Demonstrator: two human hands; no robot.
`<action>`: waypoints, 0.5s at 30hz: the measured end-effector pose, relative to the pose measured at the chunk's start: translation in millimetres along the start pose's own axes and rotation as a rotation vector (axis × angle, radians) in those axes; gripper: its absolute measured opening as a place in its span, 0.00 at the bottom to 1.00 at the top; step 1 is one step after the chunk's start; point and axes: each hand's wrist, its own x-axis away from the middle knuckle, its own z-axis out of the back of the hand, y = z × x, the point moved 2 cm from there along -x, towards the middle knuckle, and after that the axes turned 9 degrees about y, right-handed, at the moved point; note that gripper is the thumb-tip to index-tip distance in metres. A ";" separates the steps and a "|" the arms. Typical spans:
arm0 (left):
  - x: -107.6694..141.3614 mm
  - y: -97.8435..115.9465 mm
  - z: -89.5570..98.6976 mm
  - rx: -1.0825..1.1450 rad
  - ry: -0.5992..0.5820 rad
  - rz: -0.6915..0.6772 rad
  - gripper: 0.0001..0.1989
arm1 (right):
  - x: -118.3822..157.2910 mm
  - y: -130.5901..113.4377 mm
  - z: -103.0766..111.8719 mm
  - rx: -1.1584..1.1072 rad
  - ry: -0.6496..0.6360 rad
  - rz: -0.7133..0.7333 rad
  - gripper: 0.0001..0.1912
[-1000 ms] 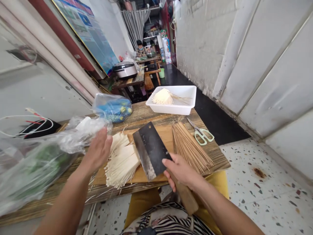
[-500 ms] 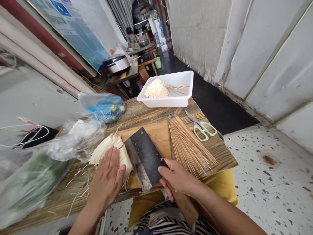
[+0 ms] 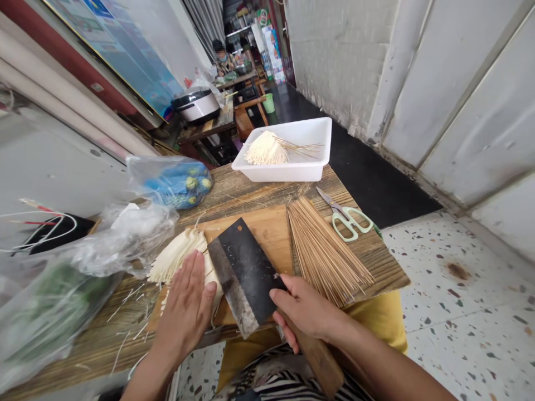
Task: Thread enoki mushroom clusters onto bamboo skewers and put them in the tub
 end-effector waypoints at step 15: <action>1.6 1.4 -4.0 0.032 0.017 0.015 0.31 | 1.5 -2.7 -7.8 0.085 0.020 0.009 0.09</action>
